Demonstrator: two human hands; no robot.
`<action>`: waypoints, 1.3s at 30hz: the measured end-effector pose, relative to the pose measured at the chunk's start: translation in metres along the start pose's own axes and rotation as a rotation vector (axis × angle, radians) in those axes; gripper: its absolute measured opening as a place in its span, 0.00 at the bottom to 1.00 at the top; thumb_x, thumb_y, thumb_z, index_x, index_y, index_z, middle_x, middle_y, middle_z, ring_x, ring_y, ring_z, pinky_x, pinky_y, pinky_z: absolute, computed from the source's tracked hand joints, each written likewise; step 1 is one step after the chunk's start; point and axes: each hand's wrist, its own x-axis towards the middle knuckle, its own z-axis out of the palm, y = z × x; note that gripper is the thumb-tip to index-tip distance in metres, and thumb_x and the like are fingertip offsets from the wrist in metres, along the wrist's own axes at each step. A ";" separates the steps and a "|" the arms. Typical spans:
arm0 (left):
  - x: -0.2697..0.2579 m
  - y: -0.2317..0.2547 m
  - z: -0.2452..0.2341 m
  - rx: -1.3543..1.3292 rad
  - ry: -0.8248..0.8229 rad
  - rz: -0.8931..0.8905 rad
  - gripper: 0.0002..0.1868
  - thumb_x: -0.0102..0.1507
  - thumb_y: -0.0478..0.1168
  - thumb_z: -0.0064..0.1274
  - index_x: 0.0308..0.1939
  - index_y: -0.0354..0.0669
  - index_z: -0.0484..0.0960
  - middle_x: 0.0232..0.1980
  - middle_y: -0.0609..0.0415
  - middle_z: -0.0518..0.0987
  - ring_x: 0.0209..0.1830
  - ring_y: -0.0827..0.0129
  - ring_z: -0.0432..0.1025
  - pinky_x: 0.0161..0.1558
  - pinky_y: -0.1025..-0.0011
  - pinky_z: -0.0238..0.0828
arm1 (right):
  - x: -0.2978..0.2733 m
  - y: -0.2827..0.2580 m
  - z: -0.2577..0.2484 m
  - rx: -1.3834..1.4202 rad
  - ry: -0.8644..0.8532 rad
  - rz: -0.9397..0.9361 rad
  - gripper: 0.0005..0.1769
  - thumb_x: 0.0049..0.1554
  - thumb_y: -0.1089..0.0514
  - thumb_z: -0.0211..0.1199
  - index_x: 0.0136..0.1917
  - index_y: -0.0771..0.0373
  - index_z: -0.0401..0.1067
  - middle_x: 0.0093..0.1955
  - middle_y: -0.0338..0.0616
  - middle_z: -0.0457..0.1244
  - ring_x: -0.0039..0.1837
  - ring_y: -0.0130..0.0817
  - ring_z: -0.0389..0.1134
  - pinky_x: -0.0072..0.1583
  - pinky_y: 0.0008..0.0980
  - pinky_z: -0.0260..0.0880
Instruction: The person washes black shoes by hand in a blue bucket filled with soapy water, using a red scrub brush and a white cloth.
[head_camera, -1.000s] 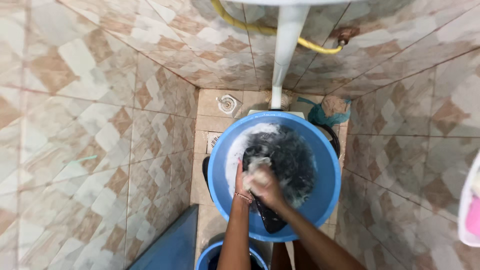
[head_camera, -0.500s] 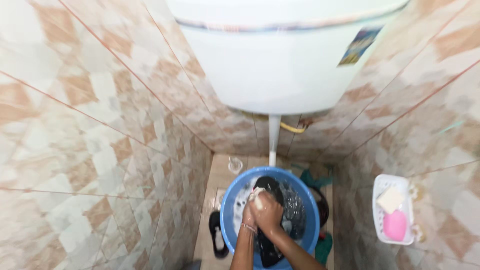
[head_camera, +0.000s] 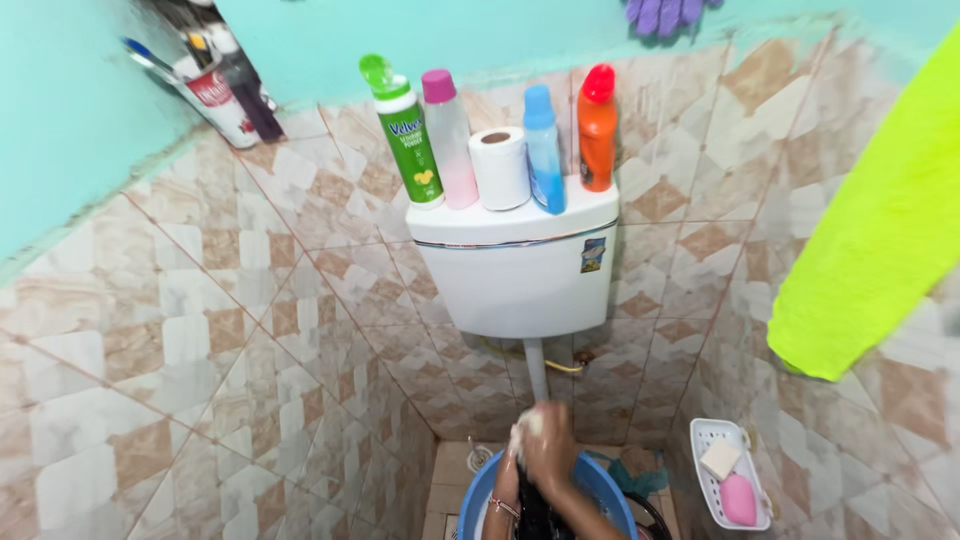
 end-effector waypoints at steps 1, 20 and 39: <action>-0.006 0.003 0.005 0.103 0.004 0.014 0.21 0.66 0.47 0.49 0.59 0.38 0.79 0.52 0.53 0.82 0.51 0.68 0.76 0.55 0.69 0.73 | 0.026 -0.003 0.000 -0.002 0.014 0.137 0.17 0.53 0.51 0.67 0.55 0.53 0.71 0.56 0.48 0.65 0.56 0.51 0.69 0.55 0.48 0.69; -0.065 0.049 0.013 0.806 -0.151 0.399 0.25 0.51 0.31 0.58 0.54 0.39 0.78 0.40 0.54 0.82 0.40 0.69 0.75 0.46 0.69 0.75 | 0.052 -0.024 -0.006 0.905 -0.235 0.586 0.11 0.59 0.57 0.62 0.45 0.69 0.76 0.41 0.51 0.69 0.42 0.39 0.69 0.45 0.40 0.69; -0.042 0.064 0.039 1.218 0.181 0.638 0.32 0.53 0.36 0.62 0.60 0.36 0.73 0.58 0.36 0.76 0.57 0.45 0.73 0.54 0.58 0.70 | 0.004 -0.047 0.005 0.652 -0.105 -0.306 0.12 0.54 0.54 0.69 0.44 0.65 0.76 0.42 0.45 0.70 0.44 0.34 0.73 0.48 0.35 0.73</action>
